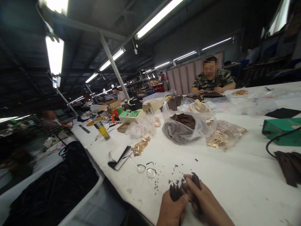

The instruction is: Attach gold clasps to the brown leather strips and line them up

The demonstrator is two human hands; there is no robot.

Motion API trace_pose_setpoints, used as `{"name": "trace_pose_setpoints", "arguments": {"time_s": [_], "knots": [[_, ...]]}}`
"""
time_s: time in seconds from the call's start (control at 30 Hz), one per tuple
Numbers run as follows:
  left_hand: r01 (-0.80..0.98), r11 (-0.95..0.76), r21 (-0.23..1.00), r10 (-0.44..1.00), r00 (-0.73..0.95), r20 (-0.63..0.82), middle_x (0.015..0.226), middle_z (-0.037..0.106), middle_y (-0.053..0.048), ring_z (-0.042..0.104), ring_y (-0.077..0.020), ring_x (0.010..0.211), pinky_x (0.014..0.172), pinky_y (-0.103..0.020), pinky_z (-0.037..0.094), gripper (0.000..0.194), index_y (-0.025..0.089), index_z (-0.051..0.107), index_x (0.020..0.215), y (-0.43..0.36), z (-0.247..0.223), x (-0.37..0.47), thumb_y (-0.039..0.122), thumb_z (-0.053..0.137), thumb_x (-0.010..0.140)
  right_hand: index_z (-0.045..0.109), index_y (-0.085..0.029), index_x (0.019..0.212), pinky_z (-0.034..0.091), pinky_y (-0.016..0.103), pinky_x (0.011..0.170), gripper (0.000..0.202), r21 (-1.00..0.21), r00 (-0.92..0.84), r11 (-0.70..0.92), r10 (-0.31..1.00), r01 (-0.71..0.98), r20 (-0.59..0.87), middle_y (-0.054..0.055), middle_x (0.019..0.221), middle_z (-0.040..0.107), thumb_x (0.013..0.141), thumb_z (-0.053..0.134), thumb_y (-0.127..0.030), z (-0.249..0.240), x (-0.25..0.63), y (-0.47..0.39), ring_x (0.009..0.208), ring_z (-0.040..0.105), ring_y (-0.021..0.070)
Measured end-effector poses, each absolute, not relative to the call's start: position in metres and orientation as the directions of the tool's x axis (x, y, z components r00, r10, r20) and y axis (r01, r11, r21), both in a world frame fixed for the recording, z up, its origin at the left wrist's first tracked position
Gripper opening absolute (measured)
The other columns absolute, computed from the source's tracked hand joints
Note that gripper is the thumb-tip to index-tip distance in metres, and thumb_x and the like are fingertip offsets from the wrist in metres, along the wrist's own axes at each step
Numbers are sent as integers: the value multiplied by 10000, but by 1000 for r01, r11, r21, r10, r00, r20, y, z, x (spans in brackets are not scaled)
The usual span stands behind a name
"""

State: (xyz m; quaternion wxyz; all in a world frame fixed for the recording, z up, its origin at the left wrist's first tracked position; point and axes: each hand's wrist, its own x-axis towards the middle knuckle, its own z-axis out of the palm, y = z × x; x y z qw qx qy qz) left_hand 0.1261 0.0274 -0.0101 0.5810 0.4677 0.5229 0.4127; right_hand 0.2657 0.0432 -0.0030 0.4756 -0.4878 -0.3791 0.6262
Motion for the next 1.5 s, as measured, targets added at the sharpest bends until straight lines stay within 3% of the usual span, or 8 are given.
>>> {"name": "trace_pose_setpoints", "arguments": {"time_s": [0.13, 0.27, 0.47, 0.67, 0.97, 1.13, 1.3, 1.5], "knots": [[50, 215, 975, 975, 55, -217, 462, 504, 49, 370, -79, 390, 415, -220, 265, 442, 124, 665, 819, 25, -4, 135, 516, 810, 675, 659, -178, 1022, 501, 266, 609, 481, -777, -84, -292, 951, -558, -297, -3, 729, 632, 792, 678, -599, -5, 264, 45, 649, 625, 165], [89, 232, 969, 972, 17, -235, 493, 526, 49, 391, -82, 412, 430, -217, 288, 432, 118, 679, 897, 28, -6, 140, 461, 820, 676, 673, -170, 1069, 536, 351, 808, 513, -745, -47, -260, 954, -614, -295, 76, 939, 717, 799, 670, -607, -5, 268, 46, 873, 677, 245], [51, 254, 966, 962, 88, -258, 456, 494, 47, 375, -84, 385, 391, -215, 249, 384, 114, 659, 818, 28, -7, 137, 459, 791, 714, 627, -212, 1299, 455, 422, 1004, 597, -859, -119, -266, 964, -438, -238, 101, 1186, 701, 857, 603, -613, -1, 274, 43, 1072, 649, 273], [-30, 227, 973, 968, 118, -222, 487, 518, 31, 391, -80, 409, 401, -212, 246, 379, 93, 674, 828, 26, -3, 132, 425, 806, 698, 732, -178, 1118, 387, 415, 1073, 511, -987, -53, -127, 991, -99, -122, 103, 1294, 652, 873, 572, -597, -11, 280, 48, 1167, 601, 290], [96, 257, 962, 950, 157, -270, 446, 524, 28, 433, -100, 378, 390, -216, 304, 311, 134, 639, 768, 27, -7, 131, 431, 731, 780, 719, -180, 1102, 537, 397, 804, 623, -978, -137, -179, 977, -108, -164, 95, 962, 751, 890, 432, -691, 1, 272, 42, 863, 702, 287], [58, 257, 965, 917, 301, -263, 450, 529, 15, 428, -80, 383, 386, -200, 285, 388, 131, 633, 671, 27, -7, 120, 485, 742, 787, 734, -206, 1060, 555, 380, 707, 617, -981, -215, -166, 966, -98, -142, 78, 845, 748, 864, 451, -719, 13, 270, 37, 750, 707, 270], [-13, 317, 948, 896, 332, -294, 464, 555, 9, 435, -87, 358, 350, -195, 288, 370, 115, 670, 763, 27, -10, 114, 475, 752, 777, 696, -215, 1136, 522, 346, 528, 641, -952, -295, -244, 938, -186, -183, 61, 703, 714, 857, 448, -736, 15, 265, 34, 515, 648, 223], [-120, 243, 963, 962, 160, -223, 602, 643, -52, 420, -66, 370, 358, -199, 251, 419, 80, 702, 820, 22, -8, 122, 491, 758, 757, 694, -187, 1126, 510, 320, 633, 563, -959, -224, -227, 956, -168, -187, 49, 752, 704, 857, 547, -659, 7, 269, 39, 657, 645, 211]]}}
